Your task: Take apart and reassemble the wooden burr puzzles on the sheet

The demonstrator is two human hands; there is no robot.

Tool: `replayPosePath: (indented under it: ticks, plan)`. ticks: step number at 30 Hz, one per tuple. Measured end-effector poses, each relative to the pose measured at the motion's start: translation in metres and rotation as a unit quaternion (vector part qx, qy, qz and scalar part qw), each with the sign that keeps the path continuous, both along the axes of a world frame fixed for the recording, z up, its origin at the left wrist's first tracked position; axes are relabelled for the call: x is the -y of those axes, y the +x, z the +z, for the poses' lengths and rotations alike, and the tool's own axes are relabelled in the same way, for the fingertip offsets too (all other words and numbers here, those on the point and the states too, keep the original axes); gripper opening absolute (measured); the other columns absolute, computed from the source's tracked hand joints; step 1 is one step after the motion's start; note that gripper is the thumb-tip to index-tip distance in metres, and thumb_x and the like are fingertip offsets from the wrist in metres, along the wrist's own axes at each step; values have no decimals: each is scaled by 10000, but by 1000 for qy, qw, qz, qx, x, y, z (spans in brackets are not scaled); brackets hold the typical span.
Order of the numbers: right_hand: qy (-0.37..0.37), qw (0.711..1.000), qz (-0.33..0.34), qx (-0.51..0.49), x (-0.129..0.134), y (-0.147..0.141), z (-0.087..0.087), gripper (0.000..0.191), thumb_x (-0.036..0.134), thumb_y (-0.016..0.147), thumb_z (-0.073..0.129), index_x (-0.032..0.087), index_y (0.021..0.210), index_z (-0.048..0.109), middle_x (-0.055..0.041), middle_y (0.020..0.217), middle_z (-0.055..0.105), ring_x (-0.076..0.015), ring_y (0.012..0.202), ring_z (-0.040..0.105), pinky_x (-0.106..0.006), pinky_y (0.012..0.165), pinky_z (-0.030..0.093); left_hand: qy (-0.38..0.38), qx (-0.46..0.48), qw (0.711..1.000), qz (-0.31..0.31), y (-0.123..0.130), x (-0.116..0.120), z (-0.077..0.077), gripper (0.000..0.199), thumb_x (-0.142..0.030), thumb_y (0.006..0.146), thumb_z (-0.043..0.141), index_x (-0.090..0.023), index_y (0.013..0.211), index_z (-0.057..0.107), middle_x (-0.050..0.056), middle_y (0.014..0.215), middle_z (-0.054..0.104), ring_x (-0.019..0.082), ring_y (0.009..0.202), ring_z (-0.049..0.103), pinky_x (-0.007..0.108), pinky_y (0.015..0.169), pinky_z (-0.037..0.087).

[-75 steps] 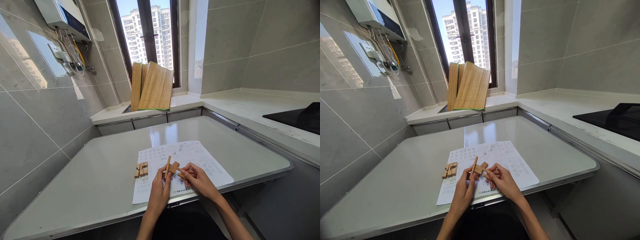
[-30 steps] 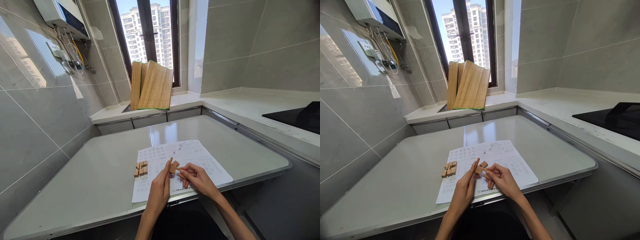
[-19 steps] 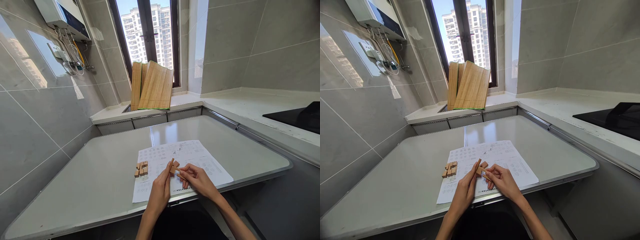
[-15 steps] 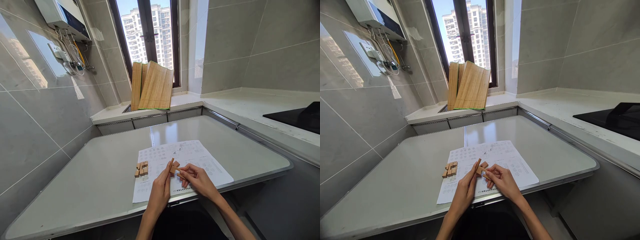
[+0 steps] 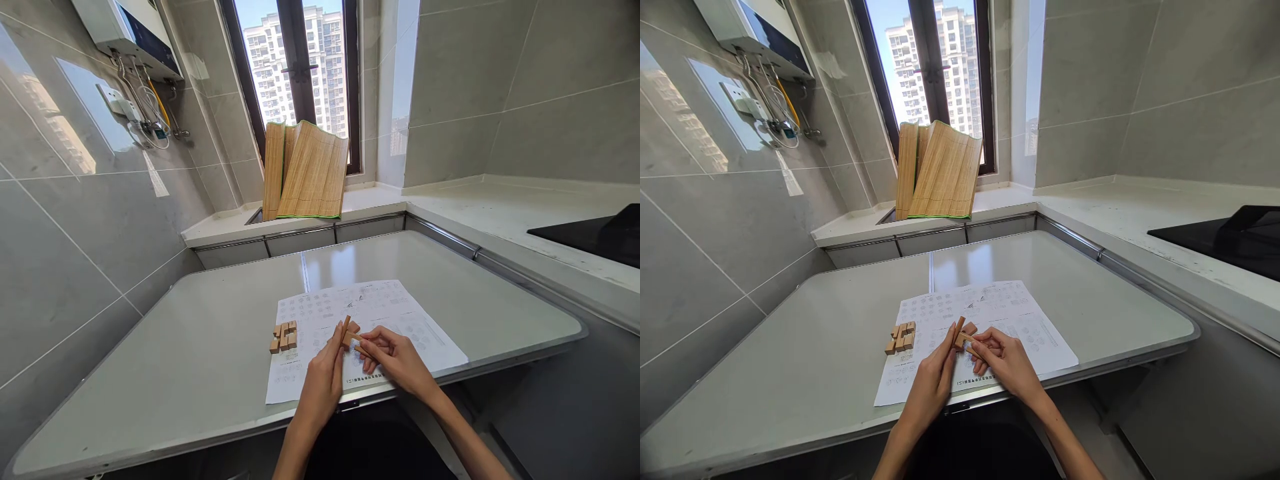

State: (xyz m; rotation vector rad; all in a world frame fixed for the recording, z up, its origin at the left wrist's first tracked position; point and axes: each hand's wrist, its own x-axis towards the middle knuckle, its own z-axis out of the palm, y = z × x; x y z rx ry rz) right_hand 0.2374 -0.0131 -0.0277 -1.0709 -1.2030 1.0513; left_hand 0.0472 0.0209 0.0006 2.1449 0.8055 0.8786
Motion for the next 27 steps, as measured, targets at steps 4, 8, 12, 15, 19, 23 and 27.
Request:
replayPosePath:
  ticks: [4, 8, 12, 15, 19, 23, 27]
  plan:
    - [-7, 1000, -2, -3, 0, -1, 0, 442, 621, 876, 664, 185, 946, 646, -47, 689, 734, -235, 631, 737, -358, 616, 620, 4, -10, 1000, 6, 0, 1, 0, 552, -243, 1059, 377, -369, 1580, 250, -26, 1580, 441, 209, 1395, 502, 418, 1161, 421]
    - [-5, 1000, -3, -6, 0, -1, 0, 434, 622, 877, 661, 192, 931, 632, -42, 670, 729, -247, 638, 745, -367, 617, 628, 11, -15, 1000, 8, 0, 1, -1, 571, -253, 1052, 392, -374, 1586, 228, -3, 1538, 503, 230, 1291, 603, 415, 1071, 504]
    - [3, 1000, 9, -9, -1, -1, -1, 417, 610, 883, 660, 196, 919, 627, -44, 718, 731, -232, 624, 736, -361, 598, 629, 9, -30, 1000, 7, -1, 0, -2, 567, -256, 1049, 392, -390, 1579, 244, -9, 1518, 527, 242, 1289, 604, 439, 1074, 501]
    - [1, 1000, 12, -6, -1, -1, -2, 436, 631, 866, 667, 198, 903, 631, -42, 734, 726, -221, 601, 726, -350, 576, 621, 11, -20, 1000, 3, -1, 0, -3, 541, -252, 1046, 388, -386, 1563, 302, -17, 1518, 526, 252, 1375, 526, 462, 1127, 457]
    - [-2, 1000, -4, -4, -1, -2, -3, 467, 654, 842, 679, 198, 930, 641, -46, 727, 736, -239, 630, 743, -355, 596, 621, 15, -21, 1000, 3, 1, 1, -2, 553, -251, 1046, 399, -380, 1571, 279, -20, 1549, 484, 251, 1450, 425, 448, 1136, 448]
    - [5, 1000, -9, 4, -1, -3, -2, 441, 631, 866, 668, 201, 951, 625, -41, 715, 740, -238, 636, 748, -354, 608, 624, 14, -39, 999, 4, 4, 2, 1, 568, -258, 1051, 408, -377, 1581, 242, 4, 1545, 491, 259, 1411, 480, 445, 1118, 465]
    - [5, 1000, 10, 12, 0, -3, 1, 423, 617, 884, 655, 202, 954, 616, -45, 741, 751, -230, 624, 745, -354, 605, 618, 30, -20, 999, 17, 5, 3, 0, 543, -269, 1049, 423, -379, 1565, 294, -6, 1495, 554, 255, 1370, 531, 450, 1105, 486]
